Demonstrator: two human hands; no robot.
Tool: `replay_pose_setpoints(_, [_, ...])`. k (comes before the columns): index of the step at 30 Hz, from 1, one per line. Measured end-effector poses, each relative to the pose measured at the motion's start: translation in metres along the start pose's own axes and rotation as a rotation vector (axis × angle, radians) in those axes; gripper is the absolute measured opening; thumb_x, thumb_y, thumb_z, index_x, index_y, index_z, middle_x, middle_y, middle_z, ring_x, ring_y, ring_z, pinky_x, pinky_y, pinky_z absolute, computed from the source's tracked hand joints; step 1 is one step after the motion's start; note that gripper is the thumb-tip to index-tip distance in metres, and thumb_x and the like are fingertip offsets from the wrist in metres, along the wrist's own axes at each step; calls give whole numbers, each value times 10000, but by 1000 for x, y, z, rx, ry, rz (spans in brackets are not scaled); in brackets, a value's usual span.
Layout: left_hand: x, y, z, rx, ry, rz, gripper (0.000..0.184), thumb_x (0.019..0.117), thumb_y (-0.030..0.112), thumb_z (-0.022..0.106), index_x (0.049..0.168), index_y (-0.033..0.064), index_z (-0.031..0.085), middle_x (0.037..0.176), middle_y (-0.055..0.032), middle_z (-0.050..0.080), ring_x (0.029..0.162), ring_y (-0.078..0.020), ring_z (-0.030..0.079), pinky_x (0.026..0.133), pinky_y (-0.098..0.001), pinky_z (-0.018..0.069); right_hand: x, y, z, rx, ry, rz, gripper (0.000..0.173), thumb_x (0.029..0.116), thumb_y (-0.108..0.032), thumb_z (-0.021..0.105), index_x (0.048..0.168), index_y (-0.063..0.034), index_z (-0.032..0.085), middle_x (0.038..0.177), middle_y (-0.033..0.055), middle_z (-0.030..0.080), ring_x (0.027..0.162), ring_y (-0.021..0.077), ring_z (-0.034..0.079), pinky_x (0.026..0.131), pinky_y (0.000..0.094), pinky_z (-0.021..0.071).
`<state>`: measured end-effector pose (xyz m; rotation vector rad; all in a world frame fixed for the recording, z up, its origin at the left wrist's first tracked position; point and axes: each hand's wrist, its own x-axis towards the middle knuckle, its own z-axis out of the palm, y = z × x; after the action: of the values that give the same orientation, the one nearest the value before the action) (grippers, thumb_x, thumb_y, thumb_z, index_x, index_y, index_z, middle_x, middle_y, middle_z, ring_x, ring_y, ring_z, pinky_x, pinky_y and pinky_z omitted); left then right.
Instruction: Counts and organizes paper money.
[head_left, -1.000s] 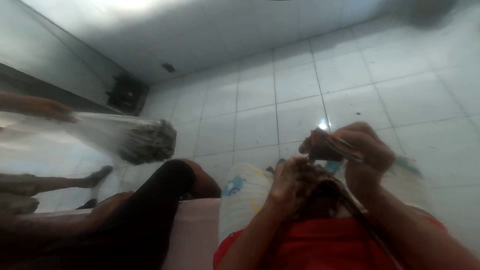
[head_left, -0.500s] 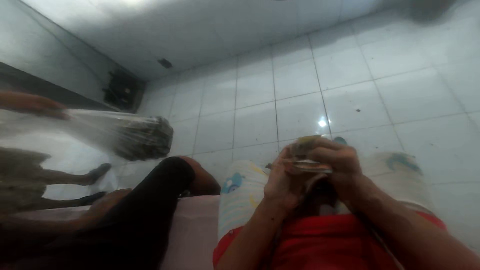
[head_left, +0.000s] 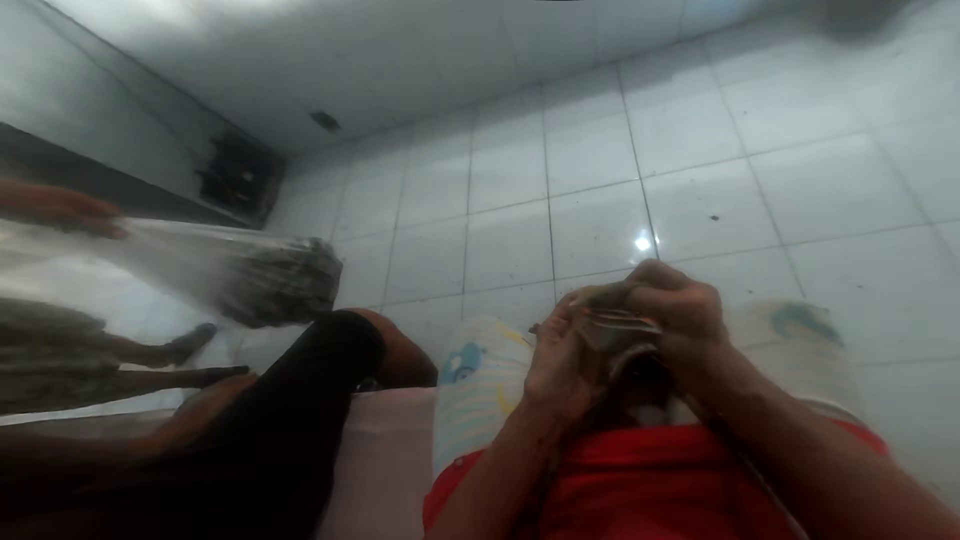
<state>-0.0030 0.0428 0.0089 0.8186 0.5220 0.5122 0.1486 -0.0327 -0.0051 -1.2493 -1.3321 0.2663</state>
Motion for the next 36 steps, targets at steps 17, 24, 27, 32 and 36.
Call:
replay_pose_setpoints(17, [2,-12,-44,1703,-224,141,163,963,90,642,1099,37,713,1138,-149,688,1052,-306,679,896,-490,574,7,39,-4,-93,175,37,145,869,32,646,918,-9,776,845,65,655,785,49,603,726,170,508])
replay_pose_setpoints(24, [-28,-11,-40,1785,-387,359,146,873,89,684,1004,93,748,1007,-75,735,957,-255,708,819,-475,580,0,44,8,-100,-101,217,228,883,2,637,1018,-69,807,863,81,680,768,143,631,709,308,535])
replay_pose_setpoints(27, [-38,-5,-35,1917,-368,190,156,905,150,657,1023,144,758,1001,-45,745,993,-258,695,851,-487,546,-3,45,16,-23,-233,217,199,907,-54,636,1001,-84,809,858,50,677,774,109,620,710,280,525])
replay_pose_setpoints(32, [-39,5,-19,2031,-262,-262,296,987,367,584,1169,192,738,1233,-86,687,1246,-313,560,1029,-533,406,-11,42,30,153,-347,303,167,909,25,620,974,-11,770,885,68,680,809,109,635,750,280,546])
replay_pose_setpoints(36, [-55,-24,-51,2021,-78,448,159,931,236,647,983,180,787,966,-57,768,951,-295,731,717,-502,577,-17,24,34,193,-518,332,165,938,-37,650,1024,-78,784,970,29,726,887,92,676,824,296,575])
